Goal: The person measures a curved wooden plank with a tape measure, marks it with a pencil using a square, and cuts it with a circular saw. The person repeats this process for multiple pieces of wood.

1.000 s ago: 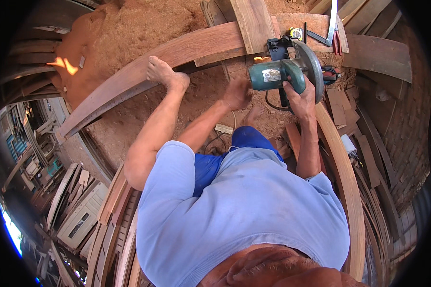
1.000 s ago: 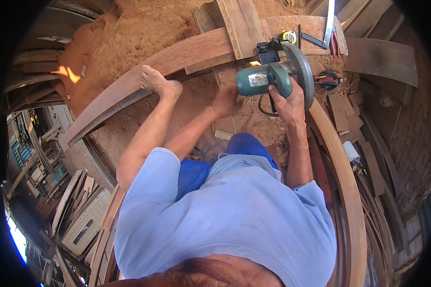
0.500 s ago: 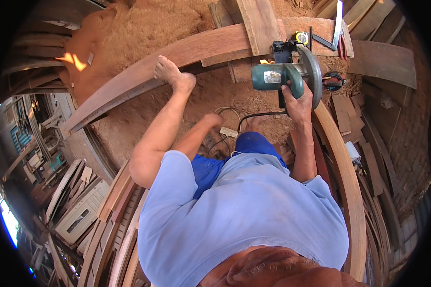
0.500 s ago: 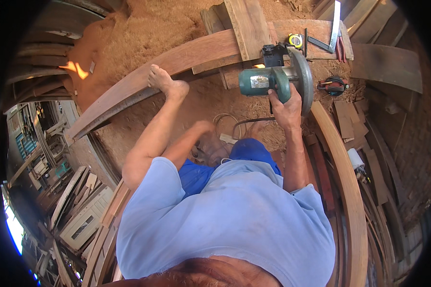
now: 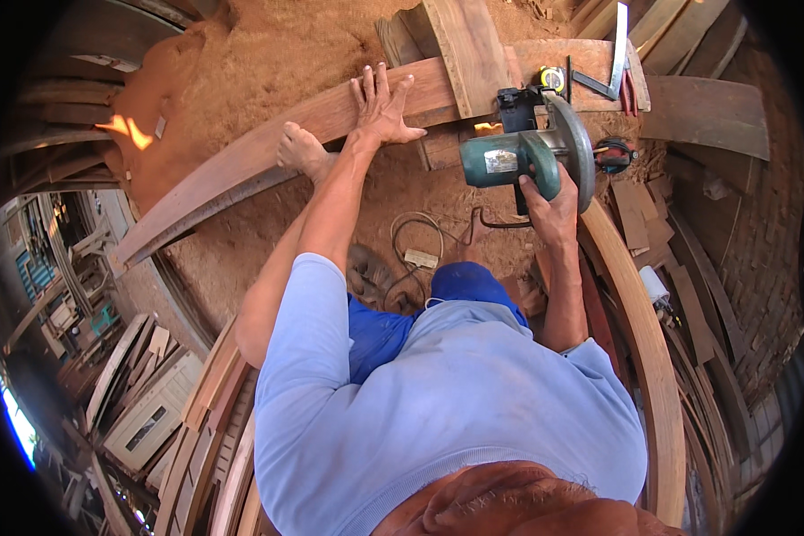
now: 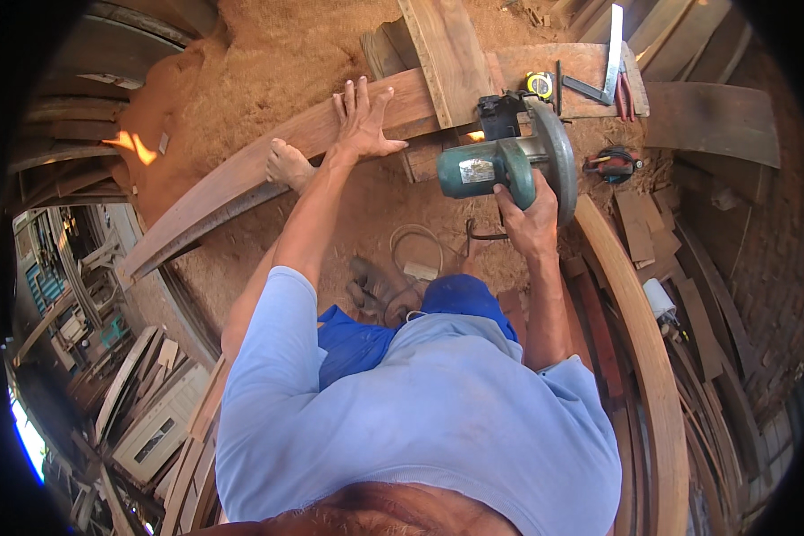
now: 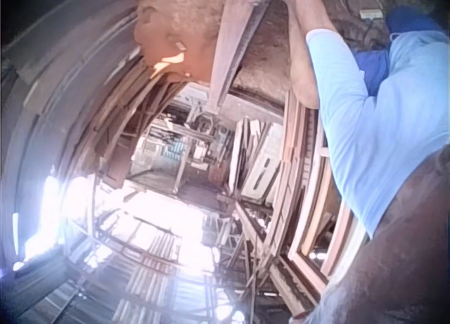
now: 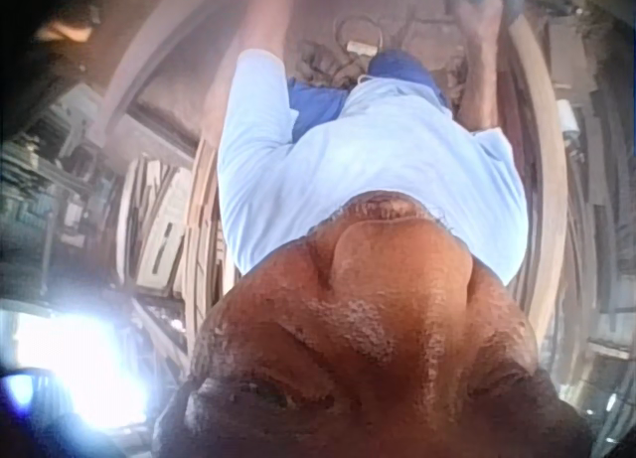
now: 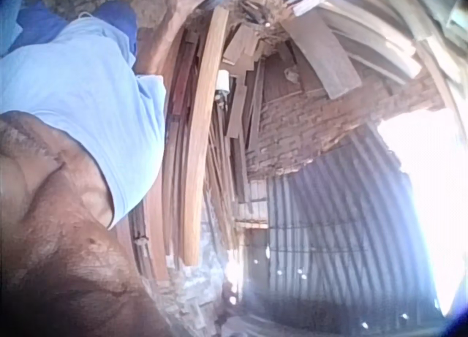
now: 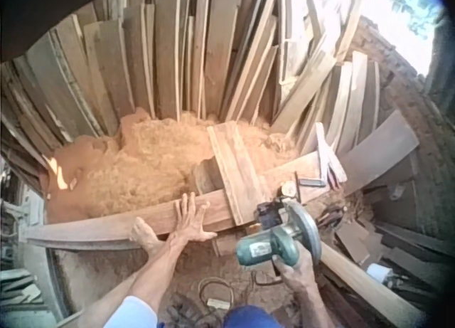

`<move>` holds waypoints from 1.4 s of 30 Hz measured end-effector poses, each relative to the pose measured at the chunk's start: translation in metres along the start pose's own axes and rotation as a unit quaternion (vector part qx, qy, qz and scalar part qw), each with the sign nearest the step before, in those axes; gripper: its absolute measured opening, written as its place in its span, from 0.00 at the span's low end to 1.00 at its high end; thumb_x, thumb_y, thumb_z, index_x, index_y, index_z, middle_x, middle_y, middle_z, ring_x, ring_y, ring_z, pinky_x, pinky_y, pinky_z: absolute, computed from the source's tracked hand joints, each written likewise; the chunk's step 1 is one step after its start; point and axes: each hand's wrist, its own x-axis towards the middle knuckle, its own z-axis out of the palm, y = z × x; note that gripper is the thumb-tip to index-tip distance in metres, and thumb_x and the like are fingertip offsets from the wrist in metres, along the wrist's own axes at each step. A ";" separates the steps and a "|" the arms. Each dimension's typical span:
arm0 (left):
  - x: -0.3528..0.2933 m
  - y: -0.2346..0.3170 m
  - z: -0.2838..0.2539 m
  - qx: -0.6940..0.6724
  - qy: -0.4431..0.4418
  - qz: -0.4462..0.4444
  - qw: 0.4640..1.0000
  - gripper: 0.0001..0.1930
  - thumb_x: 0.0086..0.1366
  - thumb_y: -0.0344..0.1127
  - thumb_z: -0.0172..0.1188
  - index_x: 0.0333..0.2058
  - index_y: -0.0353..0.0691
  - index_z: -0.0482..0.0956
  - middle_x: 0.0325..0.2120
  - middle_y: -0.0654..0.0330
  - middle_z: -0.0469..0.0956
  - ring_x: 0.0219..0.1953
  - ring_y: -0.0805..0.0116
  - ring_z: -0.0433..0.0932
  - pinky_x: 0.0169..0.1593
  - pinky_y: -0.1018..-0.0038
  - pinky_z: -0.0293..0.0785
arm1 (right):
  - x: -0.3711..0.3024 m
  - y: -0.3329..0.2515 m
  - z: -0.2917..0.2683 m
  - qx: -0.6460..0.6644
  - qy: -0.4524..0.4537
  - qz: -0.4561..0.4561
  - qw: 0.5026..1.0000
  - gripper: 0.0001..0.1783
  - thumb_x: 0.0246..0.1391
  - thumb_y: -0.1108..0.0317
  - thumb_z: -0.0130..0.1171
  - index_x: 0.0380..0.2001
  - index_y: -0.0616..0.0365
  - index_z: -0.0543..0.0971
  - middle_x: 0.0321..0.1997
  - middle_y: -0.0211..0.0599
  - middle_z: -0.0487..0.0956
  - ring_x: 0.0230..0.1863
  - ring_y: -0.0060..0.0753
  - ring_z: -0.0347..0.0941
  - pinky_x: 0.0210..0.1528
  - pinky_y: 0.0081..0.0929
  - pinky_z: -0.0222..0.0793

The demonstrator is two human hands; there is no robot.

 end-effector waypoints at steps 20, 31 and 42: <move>-0.002 -0.008 0.022 -0.081 0.119 0.033 0.989 0.55 0.31 0.62 0.84 0.65 0.71 0.73 0.75 0.38 0.50 0.77 0.31 0.42 0.72 0.31 0.39 | 0.006 -0.006 0.019 0.020 -0.065 -0.037 0.997 0.11 0.59 0.69 0.70 0.40 0.62 0.79 0.31 0.30 0.78 0.32 0.20 0.71 0.37 0.26 0.72; -0.002 -0.009 0.025 -0.083 0.125 0.036 0.988 0.53 0.30 0.62 0.84 0.63 0.72 0.76 0.75 0.39 0.51 0.77 0.31 0.43 0.71 0.30 0.40 | 0.005 0.002 0.036 0.056 -0.071 -0.023 0.996 0.09 0.58 0.73 0.69 0.39 0.61 0.78 0.30 0.25 0.75 0.31 0.16 0.68 0.33 0.23 0.70; 0.000 -0.010 0.028 -0.083 0.135 0.044 0.986 0.54 0.29 0.62 0.83 0.63 0.72 0.75 0.73 0.41 0.53 0.76 0.31 0.43 0.70 0.30 0.41 | 0.010 0.009 0.041 0.046 -0.076 -0.035 0.995 0.10 0.58 0.73 0.68 0.39 0.61 0.78 0.30 0.26 0.75 0.32 0.18 0.68 0.36 0.24 0.70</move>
